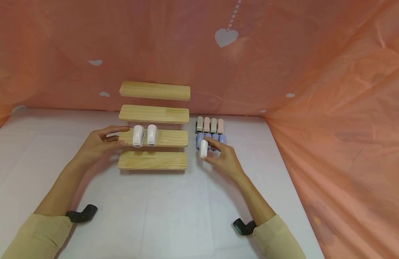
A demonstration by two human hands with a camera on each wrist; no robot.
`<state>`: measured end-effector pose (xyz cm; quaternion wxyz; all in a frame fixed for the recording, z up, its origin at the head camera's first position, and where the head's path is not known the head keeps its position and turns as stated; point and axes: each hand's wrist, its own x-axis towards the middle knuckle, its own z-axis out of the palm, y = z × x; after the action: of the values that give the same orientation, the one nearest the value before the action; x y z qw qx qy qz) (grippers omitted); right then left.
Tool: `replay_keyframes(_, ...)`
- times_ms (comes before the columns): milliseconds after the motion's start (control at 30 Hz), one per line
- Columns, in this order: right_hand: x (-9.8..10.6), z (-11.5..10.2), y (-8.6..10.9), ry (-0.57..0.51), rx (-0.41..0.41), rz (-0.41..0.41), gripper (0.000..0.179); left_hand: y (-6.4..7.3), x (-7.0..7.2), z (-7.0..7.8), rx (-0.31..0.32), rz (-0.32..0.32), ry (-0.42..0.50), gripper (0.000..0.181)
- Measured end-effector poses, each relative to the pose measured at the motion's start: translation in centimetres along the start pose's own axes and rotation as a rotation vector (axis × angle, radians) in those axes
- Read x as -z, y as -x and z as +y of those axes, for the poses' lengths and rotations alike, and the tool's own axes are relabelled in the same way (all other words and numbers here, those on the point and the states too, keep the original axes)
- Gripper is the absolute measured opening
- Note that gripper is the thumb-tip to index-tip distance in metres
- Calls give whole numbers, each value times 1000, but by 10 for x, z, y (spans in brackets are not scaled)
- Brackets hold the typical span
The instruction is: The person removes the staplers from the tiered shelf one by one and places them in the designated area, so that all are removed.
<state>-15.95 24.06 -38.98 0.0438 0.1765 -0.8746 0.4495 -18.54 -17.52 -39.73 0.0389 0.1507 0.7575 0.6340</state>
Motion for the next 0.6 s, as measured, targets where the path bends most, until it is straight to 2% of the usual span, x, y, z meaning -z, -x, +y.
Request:
replay_keyframes(100, -2, 5, 3, -22, -20, -1, 64, -1, 0, 1, 7, -6, 13, 49)
replay_keyframes(500, -9, 14, 9, 59, -84, -18, 63, -1, 1, 1, 7, -16, 21, 49)
replay_keyframes(600, -9, 14, 9, 69, -110, -22, 63, -2, 1, 1, 1, -24, 69, 49)
